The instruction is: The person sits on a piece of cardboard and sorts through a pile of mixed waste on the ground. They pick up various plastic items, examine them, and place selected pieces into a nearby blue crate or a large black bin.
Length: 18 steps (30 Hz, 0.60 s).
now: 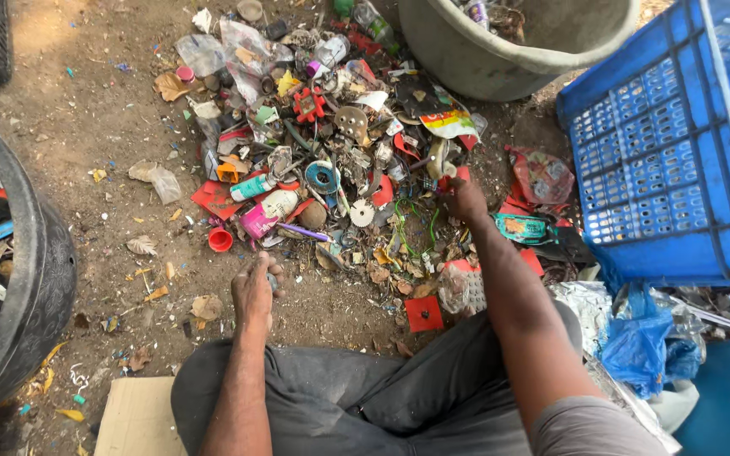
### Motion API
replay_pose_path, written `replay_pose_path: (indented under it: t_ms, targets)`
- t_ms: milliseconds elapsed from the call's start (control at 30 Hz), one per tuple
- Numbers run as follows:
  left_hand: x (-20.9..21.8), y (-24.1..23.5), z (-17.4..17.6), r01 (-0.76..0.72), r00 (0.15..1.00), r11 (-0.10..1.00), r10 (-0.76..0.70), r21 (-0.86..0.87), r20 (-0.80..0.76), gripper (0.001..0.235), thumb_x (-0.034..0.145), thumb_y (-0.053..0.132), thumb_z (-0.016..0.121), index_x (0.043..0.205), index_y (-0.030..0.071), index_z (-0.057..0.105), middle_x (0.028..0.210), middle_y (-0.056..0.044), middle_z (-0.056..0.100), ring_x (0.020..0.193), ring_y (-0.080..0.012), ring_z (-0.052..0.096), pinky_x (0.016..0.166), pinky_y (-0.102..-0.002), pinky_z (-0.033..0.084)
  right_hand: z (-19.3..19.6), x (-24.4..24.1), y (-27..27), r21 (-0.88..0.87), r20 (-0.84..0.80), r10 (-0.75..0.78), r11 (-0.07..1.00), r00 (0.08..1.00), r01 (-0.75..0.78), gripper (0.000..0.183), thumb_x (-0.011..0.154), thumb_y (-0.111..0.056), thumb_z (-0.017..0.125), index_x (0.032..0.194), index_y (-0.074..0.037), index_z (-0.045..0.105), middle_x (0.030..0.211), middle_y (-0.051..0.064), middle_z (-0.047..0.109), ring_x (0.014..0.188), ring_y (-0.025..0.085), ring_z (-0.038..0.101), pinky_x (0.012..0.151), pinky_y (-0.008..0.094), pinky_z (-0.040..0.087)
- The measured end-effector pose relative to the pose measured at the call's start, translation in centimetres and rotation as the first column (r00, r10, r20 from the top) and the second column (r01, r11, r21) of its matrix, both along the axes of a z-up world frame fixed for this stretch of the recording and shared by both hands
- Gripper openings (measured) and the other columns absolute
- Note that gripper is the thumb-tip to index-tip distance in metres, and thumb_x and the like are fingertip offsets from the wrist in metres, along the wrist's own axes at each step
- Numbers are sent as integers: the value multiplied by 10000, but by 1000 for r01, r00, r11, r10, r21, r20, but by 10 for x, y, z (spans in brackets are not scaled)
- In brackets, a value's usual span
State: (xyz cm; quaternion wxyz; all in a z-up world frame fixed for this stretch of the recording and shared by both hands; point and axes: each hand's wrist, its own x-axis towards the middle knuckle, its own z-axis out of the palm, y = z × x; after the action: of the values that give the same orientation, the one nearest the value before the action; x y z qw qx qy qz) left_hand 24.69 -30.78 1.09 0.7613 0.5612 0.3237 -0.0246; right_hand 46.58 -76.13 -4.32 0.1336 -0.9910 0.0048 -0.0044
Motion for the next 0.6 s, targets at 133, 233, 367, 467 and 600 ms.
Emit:
replay_pose_path:
  t_ms: [133,233,367,467,600]
  targets:
    - [-1,5,-8,-13,1000,1000,13,-8,-7,371,992,384,623,1087,28,663,866,-53,685,717,-135,651,501,-282,510,41,0,1,25,-237,-8,1000,971,15,202,971,-250,673,959,-95,801,945,121,773,781,238,732,777,403,608]
    - [5,2,-11,11,1000,1000,-11,0,3,385,996,384,626,1082,12,675,878,-66,695,729,-143,662,506,-283,515,126,9,-14,183,-420,59,983,905,21,159,940,-259,689,953,-118,761,781,91,735,634,196,681,631,329,532]
    - [3,0,-11,33,999,999,-33,7,-35,390,991,400,620,1091,27,673,895,-57,699,753,-131,670,520,-281,534,165,2,-16,794,286,-466,605,837,66,212,842,-77,650,1053,-95,656,919,96,672,687,90,658,536,243,582]
    - [3,-2,-8,36,999,999,-36,28,-33,377,984,385,623,1091,28,683,896,-58,705,749,-139,664,520,-288,535,117,-10,9,399,-381,-265,817,886,416,249,944,-289,676,1081,-95,752,907,137,755,697,248,657,565,372,530]
    - [0,1,-13,25,1000,1000,-25,-15,-1,399,996,416,616,1081,31,673,891,-61,691,738,-144,664,508,-283,521,23,-11,56,-14,-253,-130,991,959,130,636,875,-598,759,1082,1,706,1000,176,718,839,292,686,771,461,565]
